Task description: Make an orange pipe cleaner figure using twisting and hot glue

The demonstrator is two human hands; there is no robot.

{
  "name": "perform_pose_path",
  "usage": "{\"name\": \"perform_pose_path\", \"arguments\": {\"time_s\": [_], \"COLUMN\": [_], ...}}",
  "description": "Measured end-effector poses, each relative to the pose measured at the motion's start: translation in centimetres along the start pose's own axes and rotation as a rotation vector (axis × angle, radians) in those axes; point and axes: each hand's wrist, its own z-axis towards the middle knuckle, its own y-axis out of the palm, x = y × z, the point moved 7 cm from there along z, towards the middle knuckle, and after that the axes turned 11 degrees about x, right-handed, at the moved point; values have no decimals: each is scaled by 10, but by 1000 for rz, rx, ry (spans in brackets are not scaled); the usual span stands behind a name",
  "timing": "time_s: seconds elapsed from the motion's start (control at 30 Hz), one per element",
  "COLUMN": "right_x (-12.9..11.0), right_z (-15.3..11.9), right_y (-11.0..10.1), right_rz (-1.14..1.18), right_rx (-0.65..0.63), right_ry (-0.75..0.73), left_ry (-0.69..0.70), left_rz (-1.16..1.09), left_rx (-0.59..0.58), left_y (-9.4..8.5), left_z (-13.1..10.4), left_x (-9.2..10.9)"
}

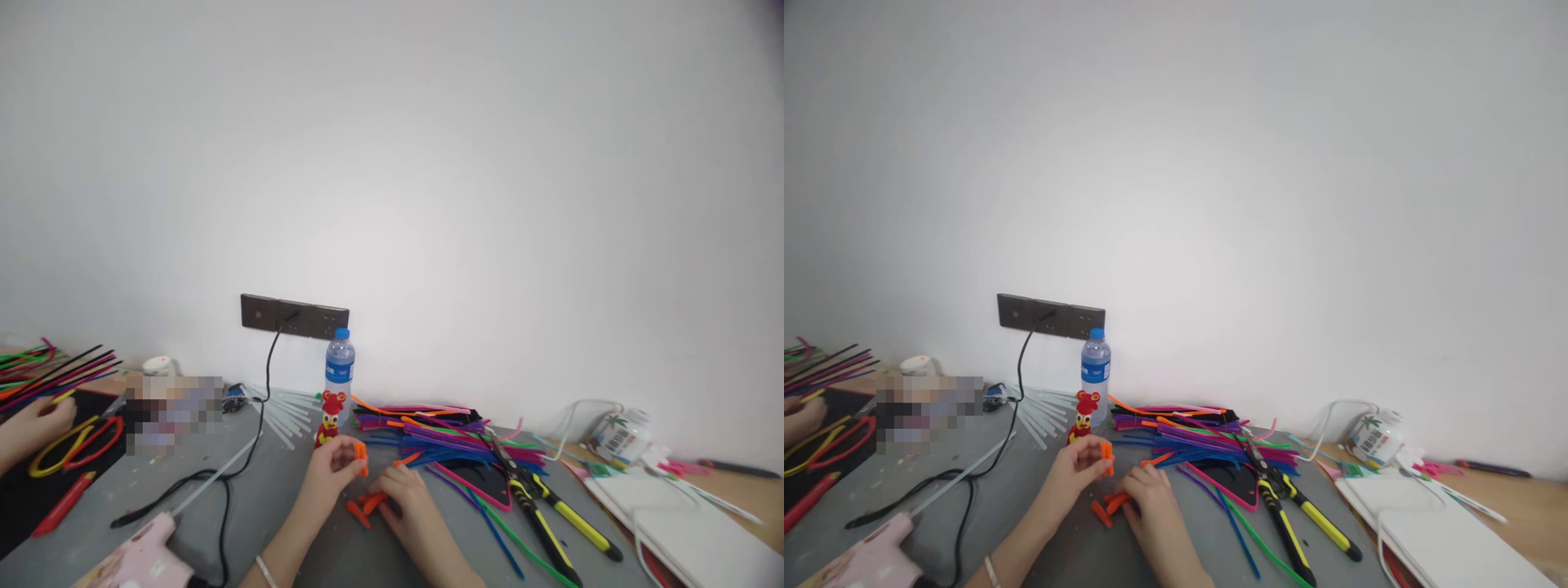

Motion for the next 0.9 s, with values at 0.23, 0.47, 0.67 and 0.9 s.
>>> {"name": "perform_pose_path", "arguments": {"time_s": [0.23,0.47,0.67,0.9], "right_x": [12,25,28,20], "right_z": [1,1,0,-2], "right_y": [-16,-23,-13,-14], "right_rz": [189,558,755,571], "right_rx": [148,351,348,265], "right_ry": [119,282,387,318], "left_ry": [-3,-66,-150,-219], "left_rz": [-7,-42,-69,-13], "left_rx": [-35,-131,-249,-199], "left_y": [1,11,25,22], "left_z": [-2,-9,-19,-23], "left_x": [-2,-5,-6,-12]}}
